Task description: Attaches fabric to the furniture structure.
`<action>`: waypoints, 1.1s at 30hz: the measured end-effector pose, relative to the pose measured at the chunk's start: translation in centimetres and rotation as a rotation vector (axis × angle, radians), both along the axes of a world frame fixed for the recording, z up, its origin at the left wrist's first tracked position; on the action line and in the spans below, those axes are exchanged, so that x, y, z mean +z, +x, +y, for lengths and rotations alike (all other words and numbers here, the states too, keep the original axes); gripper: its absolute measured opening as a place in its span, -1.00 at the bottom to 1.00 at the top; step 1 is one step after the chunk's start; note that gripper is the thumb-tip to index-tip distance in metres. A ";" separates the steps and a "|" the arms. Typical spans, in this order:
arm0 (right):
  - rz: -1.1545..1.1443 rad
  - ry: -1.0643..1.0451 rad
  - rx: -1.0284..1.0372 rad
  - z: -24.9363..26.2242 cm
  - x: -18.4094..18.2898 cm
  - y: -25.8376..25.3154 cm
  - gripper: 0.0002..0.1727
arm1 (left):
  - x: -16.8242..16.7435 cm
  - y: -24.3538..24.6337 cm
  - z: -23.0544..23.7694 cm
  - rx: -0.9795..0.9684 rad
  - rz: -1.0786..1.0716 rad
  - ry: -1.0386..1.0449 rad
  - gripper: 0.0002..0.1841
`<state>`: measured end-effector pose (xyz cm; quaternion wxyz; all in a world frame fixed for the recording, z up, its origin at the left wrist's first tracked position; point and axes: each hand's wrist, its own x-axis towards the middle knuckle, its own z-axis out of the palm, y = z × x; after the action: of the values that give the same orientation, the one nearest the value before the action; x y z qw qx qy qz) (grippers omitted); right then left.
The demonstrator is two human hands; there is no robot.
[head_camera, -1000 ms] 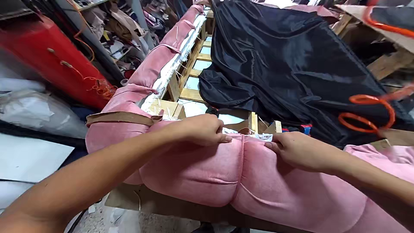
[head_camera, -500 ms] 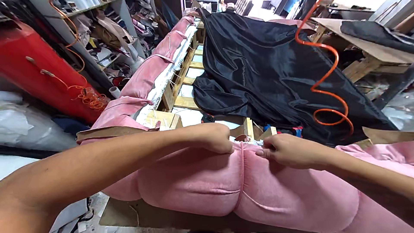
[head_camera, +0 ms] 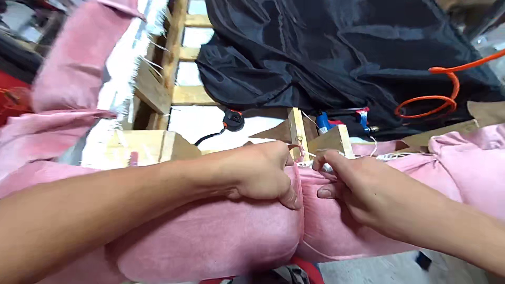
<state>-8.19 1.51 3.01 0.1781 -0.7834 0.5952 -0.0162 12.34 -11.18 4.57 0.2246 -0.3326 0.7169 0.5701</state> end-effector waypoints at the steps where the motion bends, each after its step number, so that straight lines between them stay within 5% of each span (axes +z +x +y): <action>1: 0.051 -0.004 -0.005 0.1 0.2 0.2 -0.72 | -0.3 0.0 0.0 -0.014 -0.001 -0.041 -0.65; 9: 0.051 -0.461 -0.018 1.4 -1.9 1.2 -0.66 | 0.0 0.0 1.0 -0.107 0.053 -0.360 -0.71; 14: 0.120 -0.635 -0.071 -0.4 -3.2 1.9 -0.76 | -2.9 0.8 0.9 -0.139 0.336 -0.920 -0.80; 19: 0.036 -0.529 -0.227 -1.0 3.4 1.8 -0.71 | -3.0 1.0 3.3 -0.083 0.322 -1.081 -0.72; 21: 0.090 -0.462 -0.166 2.6 3.8 2.8 -0.56 | -2.6 0.6 3.1 -0.086 0.302 -1.058 -0.74; 23: 0.123 -0.384 -0.150 5.9 -0.4 3.3 -0.17 | -2.4 0.9 3.5 -0.094 0.255 -0.963 -0.67; 26: 0.067 -0.369 -0.168 6.6 -3.4 2.6 -0.04 | -0.6 2.3 3.5 -0.150 0.245 -0.808 -0.57; 29: 0.126 -0.259 -0.156 6.4 -2.6 3.2 0.47 | -0.5 1.7 3.7 -0.293 0.129 -0.734 -0.24; 33: 0.150 -0.385 -0.164 6.5 -3.6 4.1 0.13 | -2.6 1.4 2.4 -0.406 0.388 -0.777 -0.53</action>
<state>-4.10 8.03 -0.63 -0.0211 -0.7509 0.6545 -0.0857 13.75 -8.81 2.01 0.0524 -0.1328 0.9560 0.2563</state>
